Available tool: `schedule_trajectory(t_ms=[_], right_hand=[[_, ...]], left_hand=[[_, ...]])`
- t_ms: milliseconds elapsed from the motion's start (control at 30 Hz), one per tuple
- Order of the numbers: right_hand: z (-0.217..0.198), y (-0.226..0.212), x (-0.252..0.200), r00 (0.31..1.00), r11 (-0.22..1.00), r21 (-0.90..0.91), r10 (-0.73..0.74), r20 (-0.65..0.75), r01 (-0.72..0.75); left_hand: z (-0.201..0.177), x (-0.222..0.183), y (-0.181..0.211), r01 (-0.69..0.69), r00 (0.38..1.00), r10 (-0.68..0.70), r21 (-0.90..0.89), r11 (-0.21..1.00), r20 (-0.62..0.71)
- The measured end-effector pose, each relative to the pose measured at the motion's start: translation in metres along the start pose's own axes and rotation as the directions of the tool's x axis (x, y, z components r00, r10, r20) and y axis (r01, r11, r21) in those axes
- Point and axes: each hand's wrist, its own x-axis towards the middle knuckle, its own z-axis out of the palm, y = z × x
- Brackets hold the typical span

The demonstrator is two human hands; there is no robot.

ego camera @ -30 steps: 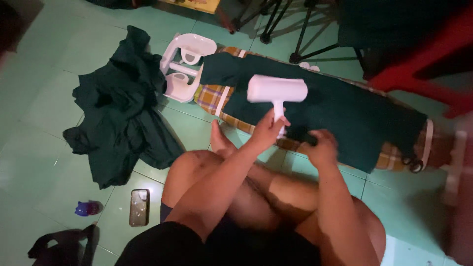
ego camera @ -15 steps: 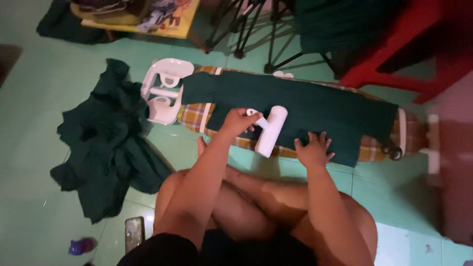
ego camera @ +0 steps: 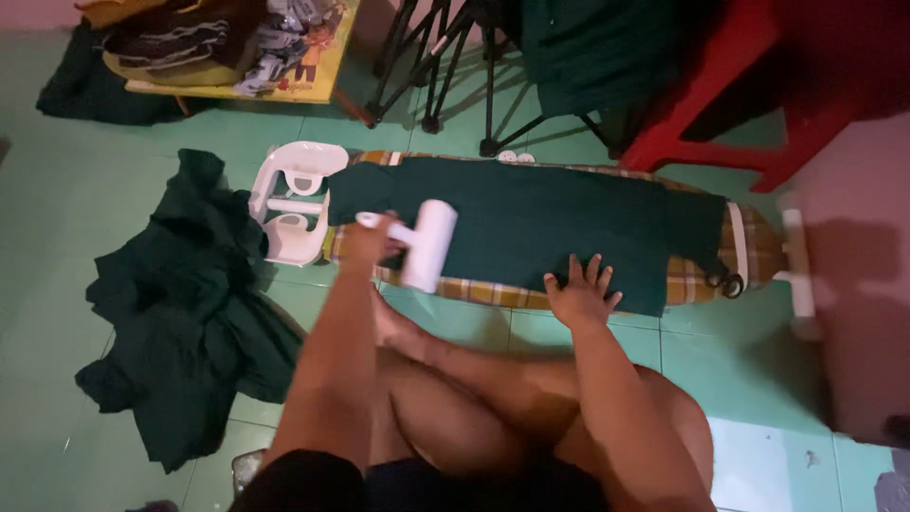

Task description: Cleaning a t-shirt with a lint roller and folding it on an ironing board

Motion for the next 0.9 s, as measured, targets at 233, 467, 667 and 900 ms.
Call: schedule_trajectory(t_ms=[233, 467, 667, 900], right_hand=[[-0.003, -0.006, 0.002, 1.000, 0.999, -0.053, 0.014, 0.028, -0.013], [0.004, 0.005, 0.008, 0.999, 0.998, -0.055, -0.016, -0.031, 0.014], [0.013, 0.011, 0.010, 1.000, 0.999, -0.036, -0.029, 0.011, 0.029], [0.012, 0.008, 0.017, 1.000, 0.997, -0.076, -0.006, 0.008, 0.006]], left_hand=[[-0.054, 0.032, -0.003, -0.024, 0.970, 0.080, 0.239, 0.971, -0.230], [0.081, 0.021, -0.065, 0.116, 0.976, -0.078, -0.182, 0.976, 0.205], [0.015, 0.041, -0.045, 0.007, 0.999, 0.001, -0.170, 0.985, 0.045], [-0.181, 0.122, -0.062, -0.441, 0.522, 0.765, 0.887, -0.137, 0.377]])
